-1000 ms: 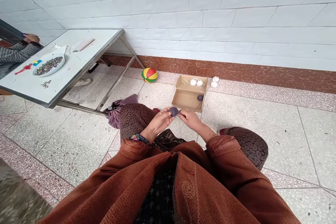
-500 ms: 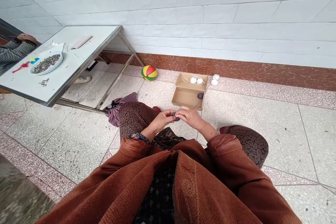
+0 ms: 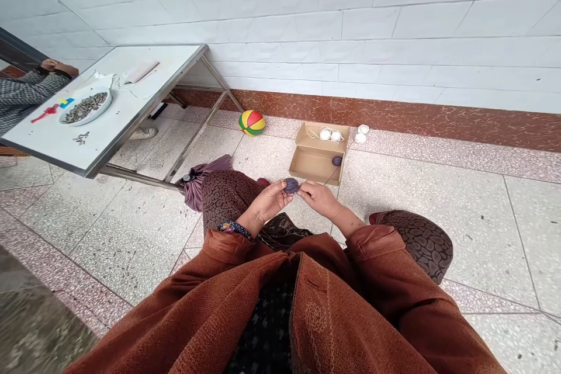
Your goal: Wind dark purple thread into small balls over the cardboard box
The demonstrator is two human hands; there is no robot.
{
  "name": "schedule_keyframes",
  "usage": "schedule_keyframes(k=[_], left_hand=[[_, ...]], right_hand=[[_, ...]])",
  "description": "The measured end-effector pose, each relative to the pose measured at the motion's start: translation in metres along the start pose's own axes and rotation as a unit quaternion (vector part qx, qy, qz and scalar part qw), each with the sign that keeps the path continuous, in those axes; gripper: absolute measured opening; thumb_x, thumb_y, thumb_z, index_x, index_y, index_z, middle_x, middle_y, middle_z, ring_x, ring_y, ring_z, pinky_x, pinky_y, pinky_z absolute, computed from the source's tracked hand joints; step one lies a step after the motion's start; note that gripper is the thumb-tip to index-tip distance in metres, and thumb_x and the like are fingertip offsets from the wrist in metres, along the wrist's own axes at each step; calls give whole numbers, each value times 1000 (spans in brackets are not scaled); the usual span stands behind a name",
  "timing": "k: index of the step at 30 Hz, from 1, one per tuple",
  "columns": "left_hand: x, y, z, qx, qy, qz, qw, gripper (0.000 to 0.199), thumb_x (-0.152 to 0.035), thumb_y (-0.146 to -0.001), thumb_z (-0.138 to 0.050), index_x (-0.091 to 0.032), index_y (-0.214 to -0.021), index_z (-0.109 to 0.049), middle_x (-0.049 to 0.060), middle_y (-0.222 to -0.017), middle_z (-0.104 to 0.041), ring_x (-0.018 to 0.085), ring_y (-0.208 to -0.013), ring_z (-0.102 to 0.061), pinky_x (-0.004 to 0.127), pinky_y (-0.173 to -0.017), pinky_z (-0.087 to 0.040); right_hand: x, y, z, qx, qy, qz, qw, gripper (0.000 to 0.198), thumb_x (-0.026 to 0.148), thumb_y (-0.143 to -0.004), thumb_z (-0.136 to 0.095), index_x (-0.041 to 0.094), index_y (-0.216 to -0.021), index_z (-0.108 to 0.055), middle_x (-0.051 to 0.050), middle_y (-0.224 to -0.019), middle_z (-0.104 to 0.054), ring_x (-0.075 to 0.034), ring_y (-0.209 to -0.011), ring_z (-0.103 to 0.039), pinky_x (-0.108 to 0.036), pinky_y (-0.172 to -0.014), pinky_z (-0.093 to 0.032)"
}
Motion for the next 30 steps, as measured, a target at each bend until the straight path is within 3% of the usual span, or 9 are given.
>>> schedule_keyframes(k=[5,13,18,23,26,30], left_hand=[[1,-7,20,-65,24,1,998,16,-21,-80,-79,-15,-88,-67,5,-89,-71,13,-79,-66,26,-80,-54],[13,-5,14,-33,-75,15,996,31,-21,-71,-88,-13,-91,-66,3,-82,-69,11,-71,-64,25,-73,-51],[21,-2,-1,16,-113,30,993,35,-22,-68,-90,-13,-93,-67,2,-87,-70,11,-75,-64,27,-75,-49],[24,2,-11,49,-75,57,994,33,-20,-70,-88,-14,-96,-68,5,-92,-72,13,-79,-66,27,-76,-51],[18,-1,-6,23,-14,43,999,26,-19,-74,-83,-15,-95,-67,4,-89,-71,12,-77,-65,26,-78,-52],[13,-7,11,-39,18,25,999,13,-20,-83,-76,-15,-92,-67,5,-89,-71,12,-79,-66,25,-80,-55]], right_hand=[[23,2,1,31,-10,63,997,25,35,-104,-51,23,-96,-71,-5,-87,-67,-19,-79,-63,-31,-75,-49],[32,-1,17,0,-42,93,995,28,40,-104,-53,23,-98,-75,-8,-93,-69,-21,-84,-65,-34,-79,-53],[12,-4,26,-61,-42,39,996,28,42,-104,-55,23,-95,-74,-7,-92,-68,-21,-84,-64,-34,-79,-52],[-15,-3,24,-100,-66,-37,992,21,33,-101,-58,22,-88,-70,-4,-84,-66,-19,-79,-62,-31,-75,-50],[-17,-1,12,-77,-44,-48,995,20,27,-100,-56,21,-84,-67,-2,-81,-63,-18,-75,-60,-29,-70,-47],[-2,3,-4,-14,-7,-3,1000,18,29,-100,-57,22,-86,-67,-2,-82,-62,-17,-74,-59,-27,-69,-46]])
Point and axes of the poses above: each hand's wrist, its own y-axis away from the middle knuckle, its own z-axis out of the back of the hand, x = y × z, the point moved 10 cm from there along -y, towards the middle knuckle
